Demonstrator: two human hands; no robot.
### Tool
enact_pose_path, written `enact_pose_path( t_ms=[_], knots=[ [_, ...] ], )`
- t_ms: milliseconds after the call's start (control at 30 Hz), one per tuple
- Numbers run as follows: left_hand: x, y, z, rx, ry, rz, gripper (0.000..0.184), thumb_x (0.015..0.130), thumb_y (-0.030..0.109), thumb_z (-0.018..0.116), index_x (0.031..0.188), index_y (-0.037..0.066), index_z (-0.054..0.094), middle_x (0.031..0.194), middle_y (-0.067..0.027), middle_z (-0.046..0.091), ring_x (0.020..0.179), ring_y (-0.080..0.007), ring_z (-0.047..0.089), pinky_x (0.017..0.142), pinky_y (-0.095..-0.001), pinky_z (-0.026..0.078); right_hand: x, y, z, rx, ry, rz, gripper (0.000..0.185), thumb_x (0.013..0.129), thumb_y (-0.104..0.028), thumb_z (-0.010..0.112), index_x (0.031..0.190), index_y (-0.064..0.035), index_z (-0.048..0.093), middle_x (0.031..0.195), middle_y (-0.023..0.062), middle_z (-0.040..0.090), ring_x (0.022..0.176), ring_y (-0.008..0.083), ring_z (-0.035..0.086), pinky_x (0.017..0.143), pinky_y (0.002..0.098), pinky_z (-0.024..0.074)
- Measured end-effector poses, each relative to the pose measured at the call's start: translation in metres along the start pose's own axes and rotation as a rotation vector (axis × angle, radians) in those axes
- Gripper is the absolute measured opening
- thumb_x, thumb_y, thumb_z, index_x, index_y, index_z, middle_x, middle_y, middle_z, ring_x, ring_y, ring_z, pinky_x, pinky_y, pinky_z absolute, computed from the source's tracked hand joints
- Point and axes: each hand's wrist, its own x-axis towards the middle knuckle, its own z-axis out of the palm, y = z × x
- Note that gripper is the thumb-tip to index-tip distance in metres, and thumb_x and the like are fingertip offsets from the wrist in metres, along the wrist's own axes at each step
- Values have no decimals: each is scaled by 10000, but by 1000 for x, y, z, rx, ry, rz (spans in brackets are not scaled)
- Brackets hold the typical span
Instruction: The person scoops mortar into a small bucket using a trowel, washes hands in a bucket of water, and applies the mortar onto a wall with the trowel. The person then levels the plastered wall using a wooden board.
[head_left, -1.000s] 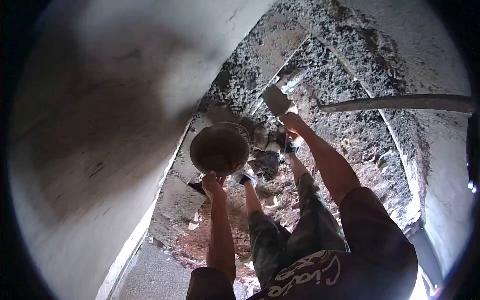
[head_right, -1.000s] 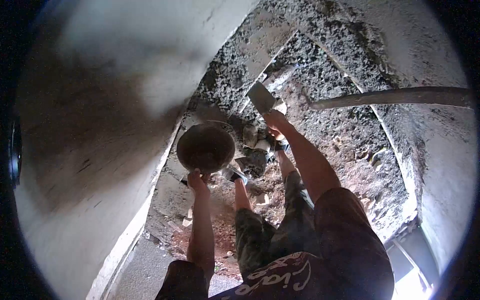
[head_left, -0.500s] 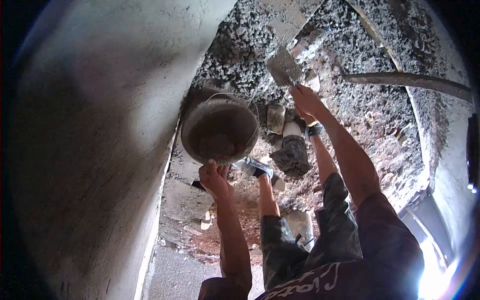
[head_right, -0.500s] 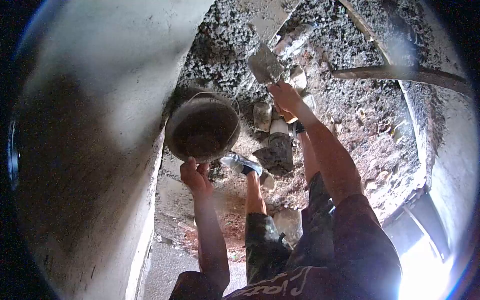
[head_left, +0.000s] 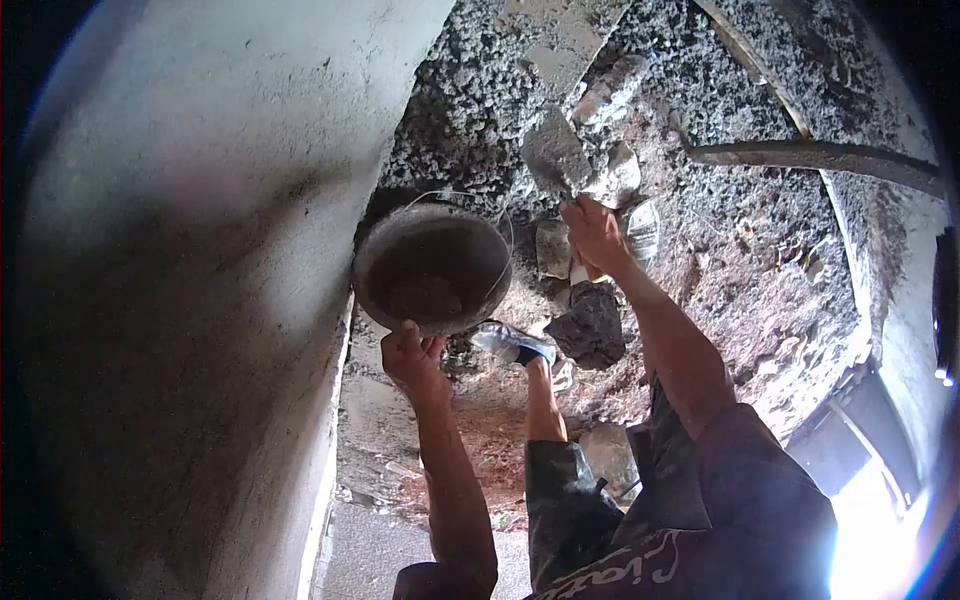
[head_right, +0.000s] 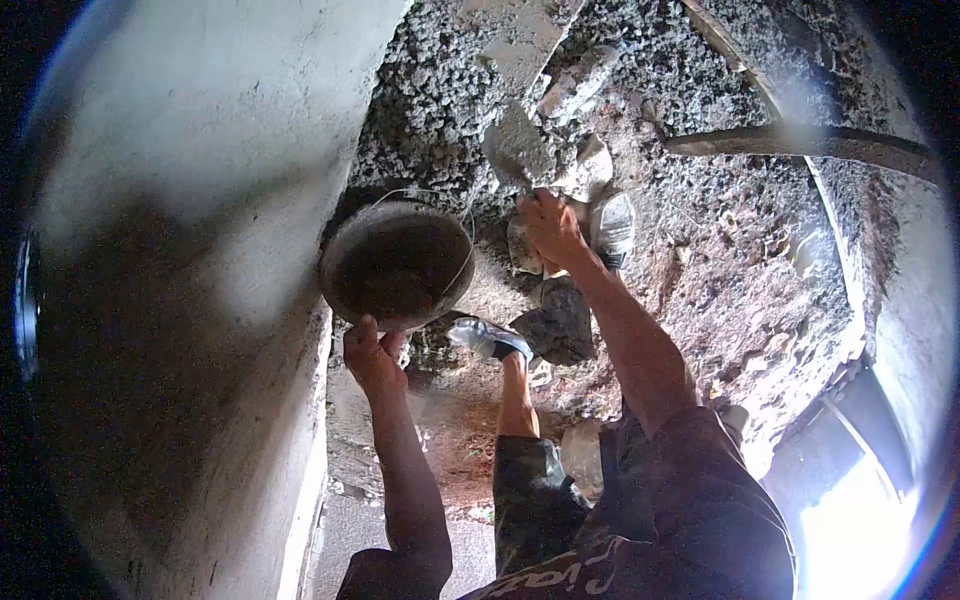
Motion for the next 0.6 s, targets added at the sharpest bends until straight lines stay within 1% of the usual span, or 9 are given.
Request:
enact_pose_path(
  t_ms=[100,200,233,267,333,367,467,533,600],
  knots=[
    [3,-3,-2,10,-42,33,280,851,247,618,915,26,458,855,-69,503,759,-158,527,723,-376,544,8,17,14,-151,-9,-204,222,862,-247,548,929,-39,510,648,90,522,469,192,552,412,343,451],
    [7,-7,-5,27,-60,73,290,851,255,619,908,23,453,860,-76,515,769,-164,541,739,-379,546,15,53,35,-329,184,-520,398,707,-38,635,1083,-77,511,998,204,460,573,303,559,406,361,462],
    [4,-2,-3,43,-46,63,306,845,264,628,903,22,450,861,-82,523,769,-168,548,742,-380,546,16,57,37,-253,46,-312,530,625,7,665,1124,-82,508,1064,265,407,612,343,547,424,382,465],
    [2,0,0,54,-33,54,321,838,273,637,897,20,448,862,-87,531,770,-172,555,744,-382,547,17,60,40,-257,45,-311,530,625,7,665,1124,-82,508,1064,265,407,612,343,547,424,382,465],
    [2,-2,-1,17,-51,61,332,832,275,645,895,17,447,862,-92,536,770,-176,561,746,-382,547,15,50,47,-501,366,-761,499,631,-4,670,1098,-87,513,1029,253,427,624,345,556,424,396,463],
    [3,-1,0,-16,-73,72,342,825,277,654,893,13,447,862,-96,541,770,-180,567,749,-381,546,13,46,46,-329,185,-484,349,719,-43,631,1050,-79,525,974,229,454,577,341,555,409,397,459],
    [4,-1,-2,-14,-89,82,346,818,277,663,888,16,448,854,-94,541,758,-173,564,748,-381,545,8,23,38,-201,63,-263,206,805,-90,572,1005,-64,529,899,213,479,524,317,554,393,400,451],
    [5,-6,-6,10,-77,71,339,821,275,658,887,17,449,850,-90,541,757,-172,564,748,-381,544,5,15,35,-228,160,-290,159,848,-140,543,983,-55,539,878,201,486,464,292,530,393,386,445],
    [7,-8,-5,22,-59,59,333,825,273,653,886,17,450,846,-87,542,755,-171,563,748,-381,543,2,4,19,37,31,2,158,878,-174,518,970,-48,545,799,174,525,452,244,524,415,368,448]
  ],
)
